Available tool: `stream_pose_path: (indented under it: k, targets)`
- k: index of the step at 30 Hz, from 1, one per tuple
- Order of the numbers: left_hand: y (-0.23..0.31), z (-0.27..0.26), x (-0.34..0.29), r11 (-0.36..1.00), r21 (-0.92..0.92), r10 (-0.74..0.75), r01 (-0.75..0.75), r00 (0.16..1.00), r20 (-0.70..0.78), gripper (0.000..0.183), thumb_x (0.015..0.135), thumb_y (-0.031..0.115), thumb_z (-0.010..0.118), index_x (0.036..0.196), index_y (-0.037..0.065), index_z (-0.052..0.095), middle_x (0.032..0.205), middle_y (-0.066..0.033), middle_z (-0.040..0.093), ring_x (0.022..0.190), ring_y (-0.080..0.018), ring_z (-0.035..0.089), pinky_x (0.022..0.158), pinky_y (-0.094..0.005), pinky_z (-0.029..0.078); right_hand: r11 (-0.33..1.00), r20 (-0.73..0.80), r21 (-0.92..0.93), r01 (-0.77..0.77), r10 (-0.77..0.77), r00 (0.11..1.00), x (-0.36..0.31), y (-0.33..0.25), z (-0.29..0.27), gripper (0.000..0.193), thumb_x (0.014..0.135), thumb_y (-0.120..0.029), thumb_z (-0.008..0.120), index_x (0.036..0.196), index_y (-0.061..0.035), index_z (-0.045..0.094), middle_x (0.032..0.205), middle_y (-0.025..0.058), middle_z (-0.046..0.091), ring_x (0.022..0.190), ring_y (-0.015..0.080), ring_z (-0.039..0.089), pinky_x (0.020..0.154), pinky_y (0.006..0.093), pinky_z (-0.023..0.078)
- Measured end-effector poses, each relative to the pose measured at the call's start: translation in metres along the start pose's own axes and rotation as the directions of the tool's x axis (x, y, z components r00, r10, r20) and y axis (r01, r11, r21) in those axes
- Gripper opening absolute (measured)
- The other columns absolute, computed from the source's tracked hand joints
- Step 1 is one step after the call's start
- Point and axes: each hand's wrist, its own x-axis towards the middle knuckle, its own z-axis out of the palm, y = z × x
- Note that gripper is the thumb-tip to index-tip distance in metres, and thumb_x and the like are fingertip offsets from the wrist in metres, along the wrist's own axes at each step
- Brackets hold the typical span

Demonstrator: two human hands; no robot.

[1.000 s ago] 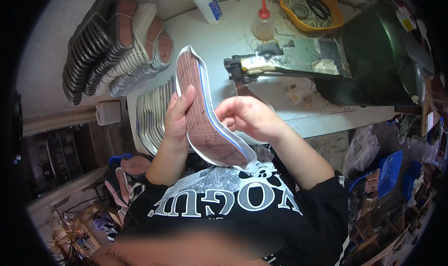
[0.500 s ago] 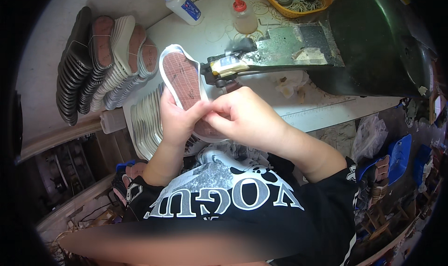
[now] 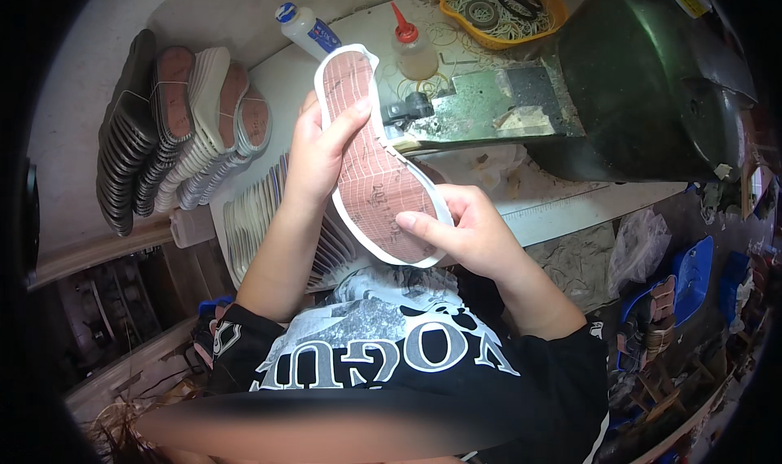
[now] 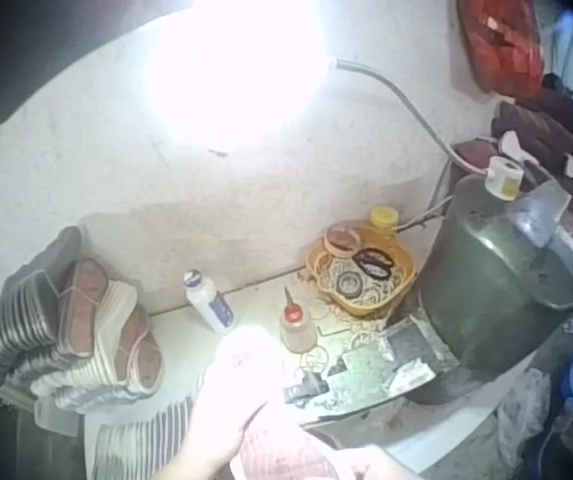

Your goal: Applying adhesive to shoe insoles and preparing them for the next stage of assembly.

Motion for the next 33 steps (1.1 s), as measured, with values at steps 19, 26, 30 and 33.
stream_pose_path:
  k: [19,26,30,33]
  targets:
    - [0.004,0.001,0.031,0.981,0.174,-0.097,0.080,0.991,0.087,0.039,0.081,0.036,0.066,0.102,0.003,0.067,0.100,-0.0190,0.057,0.107,-0.0336,0.046,0.096,-0.0408,0.035,0.927,-0.003,0.337,-0.164,0.175,0.984,0.002,0.017,0.023,0.028,0.090,-0.013,0.060,0.108,0.0081,0.055,0.086,0.0178,0.067,0.074,0.0225,0.069,0.059,0.0264,0.055]
    - [-0.003,-0.012,0.055,0.800,0.503,0.390,-0.327,0.920,-0.023,0.070,0.071,0.053,0.072,0.122,0.008,0.057,0.129,-0.0213,0.049,0.127,-0.0369,0.036,0.109,-0.0440,0.023,0.921,-0.065,0.367,-0.132,0.167,0.984,0.018,0.006,0.036,0.030,0.092,-0.016,0.055,0.110,0.0087,0.054,0.087,0.0199,0.067,0.072,0.0237,0.069,0.061,0.0291,0.056]
    - [0.029,-0.040,0.080,0.728,0.156,0.237,-0.667,0.458,0.857,0.063,0.063,0.046,0.079,0.109,0.009,0.060,0.116,-0.0088,0.057,0.126,-0.0322,0.037,0.111,-0.0467,0.013,0.916,-0.067,0.381,-0.126,0.163,0.984,0.027,-0.006,0.035,0.028,0.092,-0.018,0.057,0.104,0.0074,0.059,0.087,0.0172,0.068,0.074,0.0186,0.068,0.064,0.0265,0.055]
    - [0.039,-0.041,0.082,0.824,0.320,-0.072,-0.467,0.474,0.877,0.055,0.063,0.046,0.079,0.098,0.008,0.060,0.098,-0.0063,0.058,0.115,-0.0283,0.044,0.109,-0.0448,0.014,0.909,-0.011,0.398,-0.125,0.141,0.990,0.031,-0.005,0.028,0.031,0.093,-0.018,0.056,0.109,0.0078,0.057,0.090,0.0188,0.067,0.077,0.0213,0.069,0.065,0.0275,0.056]
